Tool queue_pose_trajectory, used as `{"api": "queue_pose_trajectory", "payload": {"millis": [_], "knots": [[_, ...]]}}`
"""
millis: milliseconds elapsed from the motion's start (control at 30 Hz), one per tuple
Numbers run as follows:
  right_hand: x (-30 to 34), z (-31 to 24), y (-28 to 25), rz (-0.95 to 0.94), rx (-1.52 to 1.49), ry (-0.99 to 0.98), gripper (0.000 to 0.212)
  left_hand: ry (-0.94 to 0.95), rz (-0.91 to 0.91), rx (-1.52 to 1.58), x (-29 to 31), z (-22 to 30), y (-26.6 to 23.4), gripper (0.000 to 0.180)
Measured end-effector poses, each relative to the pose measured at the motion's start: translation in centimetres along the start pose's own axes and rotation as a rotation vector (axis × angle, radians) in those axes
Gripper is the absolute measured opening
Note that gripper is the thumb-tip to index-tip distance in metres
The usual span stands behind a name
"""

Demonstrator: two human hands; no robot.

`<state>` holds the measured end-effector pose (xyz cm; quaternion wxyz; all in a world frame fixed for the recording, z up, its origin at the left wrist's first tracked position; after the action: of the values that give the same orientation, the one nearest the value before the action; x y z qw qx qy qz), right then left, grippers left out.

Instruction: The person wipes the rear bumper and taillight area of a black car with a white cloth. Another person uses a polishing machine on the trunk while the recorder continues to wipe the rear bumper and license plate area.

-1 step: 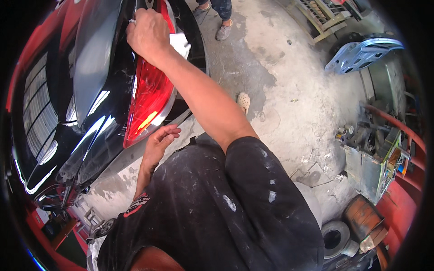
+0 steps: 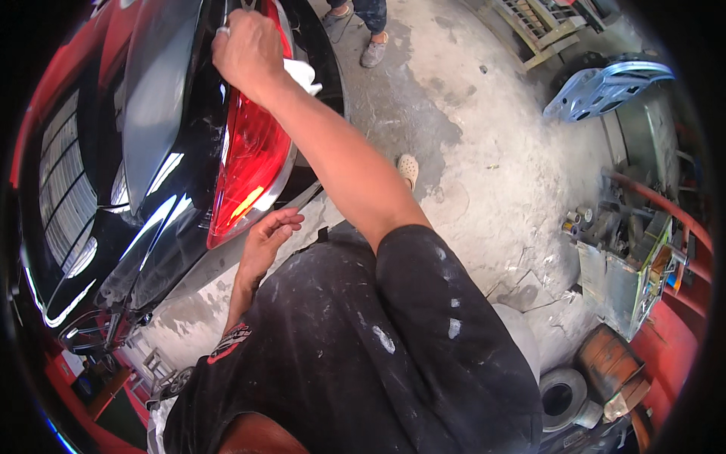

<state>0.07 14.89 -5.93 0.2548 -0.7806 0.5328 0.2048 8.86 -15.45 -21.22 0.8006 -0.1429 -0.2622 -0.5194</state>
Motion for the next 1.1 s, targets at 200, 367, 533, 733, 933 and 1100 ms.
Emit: {"api": "queue_pose_trajectory", "payload": {"millis": [200,367,533,733,933,1100], "knots": [[-0.9,1.0,-0.3,-0.045,0.000,-0.012,0.020,0.018,-0.045,-0.070,-1.1,2.1,0.8,0.035],[-2.1,2.0,0.3,-0.005,-0.056,-0.007,0.020,0.019,-0.065,-0.131,-1.4,2.7,1.3,0.034],[-2.3,2.5,-0.1,0.029,-0.002,0.036,0.021,0.045,-0.063,-0.160,-1.7,3.6,1.9,0.035],[-4.1,3.3,1.8,0.024,-0.039,0.014,0.020,-0.003,-0.040,-0.125,-0.9,1.9,2.3,0.036],[-1.4,1.4,1.0,-0.046,-0.030,-0.072,0.019,-0.055,0.005,-0.116,-0.6,1.7,2.2,0.036],[-1.9,2.1,0.1,0.006,-0.044,-0.060,0.019,-0.028,-0.031,-0.125,-1.7,1.9,2.8,0.036]]}}
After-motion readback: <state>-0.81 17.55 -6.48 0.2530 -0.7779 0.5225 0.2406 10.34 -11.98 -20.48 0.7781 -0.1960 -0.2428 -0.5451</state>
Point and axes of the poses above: each hand's wrist, its own x-axis away from the middle knuckle, its own y-axis out of the palm, z = x × y, the point moved 7 cm from there along -x, towards the middle knuckle, and after that the axes turned 4 degrees about -y, right-handed, at the moved point
